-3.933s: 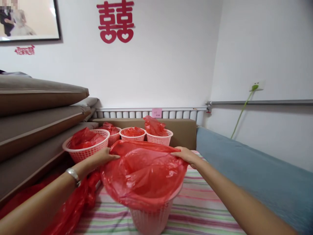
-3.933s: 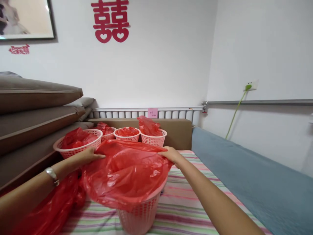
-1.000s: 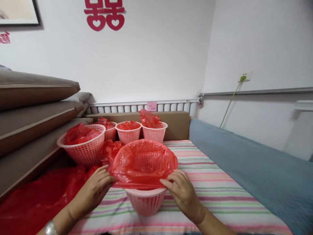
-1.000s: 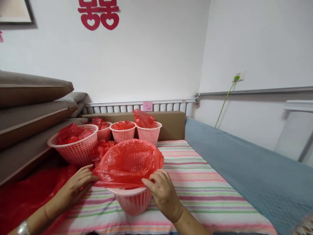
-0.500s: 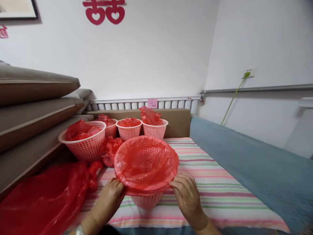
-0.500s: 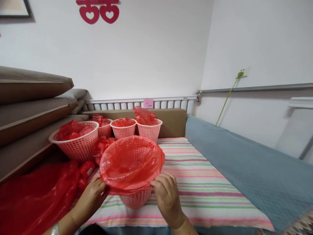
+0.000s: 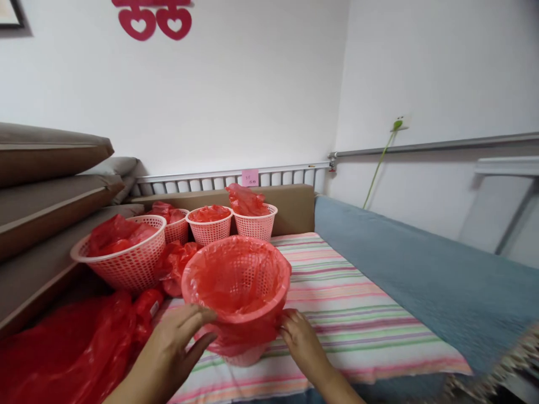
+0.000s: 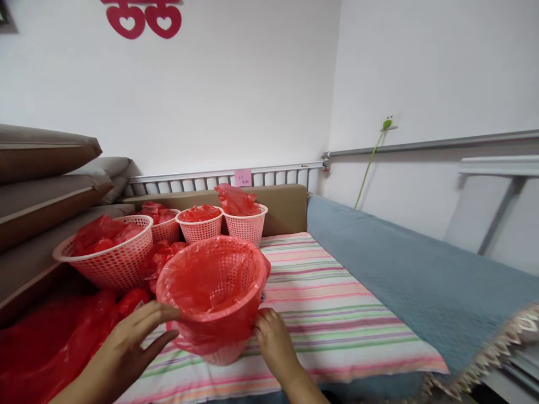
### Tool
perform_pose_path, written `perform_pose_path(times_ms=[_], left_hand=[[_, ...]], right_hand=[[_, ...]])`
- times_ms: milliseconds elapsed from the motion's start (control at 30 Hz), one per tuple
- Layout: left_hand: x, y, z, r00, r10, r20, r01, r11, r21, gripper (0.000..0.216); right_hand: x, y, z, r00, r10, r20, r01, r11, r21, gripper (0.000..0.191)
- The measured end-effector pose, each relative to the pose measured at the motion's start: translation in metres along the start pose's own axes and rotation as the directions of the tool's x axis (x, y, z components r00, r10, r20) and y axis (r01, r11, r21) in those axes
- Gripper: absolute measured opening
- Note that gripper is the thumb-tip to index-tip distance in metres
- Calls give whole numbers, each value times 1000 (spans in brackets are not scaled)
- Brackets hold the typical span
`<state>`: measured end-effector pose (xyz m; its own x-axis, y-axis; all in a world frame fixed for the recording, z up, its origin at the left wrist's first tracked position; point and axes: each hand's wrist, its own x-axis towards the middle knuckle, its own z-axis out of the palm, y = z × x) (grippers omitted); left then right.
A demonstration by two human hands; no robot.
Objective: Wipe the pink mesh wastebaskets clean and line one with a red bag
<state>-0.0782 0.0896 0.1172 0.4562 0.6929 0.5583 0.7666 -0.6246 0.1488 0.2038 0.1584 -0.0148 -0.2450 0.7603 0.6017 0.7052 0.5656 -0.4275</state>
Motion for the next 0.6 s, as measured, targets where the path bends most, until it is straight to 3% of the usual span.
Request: perform_pose_path(times_ms=[67, 100, 167, 200, 267, 333, 400, 467, 600], left_hand=[[16, 4, 0, 998, 44, -54, -41, 997, 64, 38], [23, 5, 3, 999, 41, -7, -40, 994, 97, 46], [33, 6, 12, 988, -6, 157, -18, 989, 147, 42], [35, 7, 17, 972, -32, 233, -8, 986, 167, 33], [36, 8, 26, 946, -64, 318, -2, 979, 203, 20], [32, 9, 33, 947, -45, 318, -30, 974, 226, 18], [26, 11, 38, 956, 2, 293, -76, 967, 241, 16], [18, 12, 43, 966, 50, 254, -117, 959, 258, 15], [-3, 12, 56, 983, 88, 162, -132, 948, 290, 20]], right_hand=[[4, 6, 3, 986, 122, 115, -132, 987, 89, 27], [6, 10, 2, 970, 169, 175, -192, 973, 127, 27], [12, 18, -9, 942, 248, 227, -291, 940, 178, 25], [16, 21, -18, 938, 289, 189, -325, 925, 196, 24], [27, 20, -43, 937, 349, -3, -339, 912, 232, 26], [42, 9, -67, 921, 321, -221, -263, 931, 253, 34], [59, -8, -81, 918, 245, -312, -173, 955, 242, 43], [75, -24, -80, 944, 224, -242, -160, 953, 257, 50], [87, -35, -57, 943, 329, 54, -322, 857, 402, 54]])
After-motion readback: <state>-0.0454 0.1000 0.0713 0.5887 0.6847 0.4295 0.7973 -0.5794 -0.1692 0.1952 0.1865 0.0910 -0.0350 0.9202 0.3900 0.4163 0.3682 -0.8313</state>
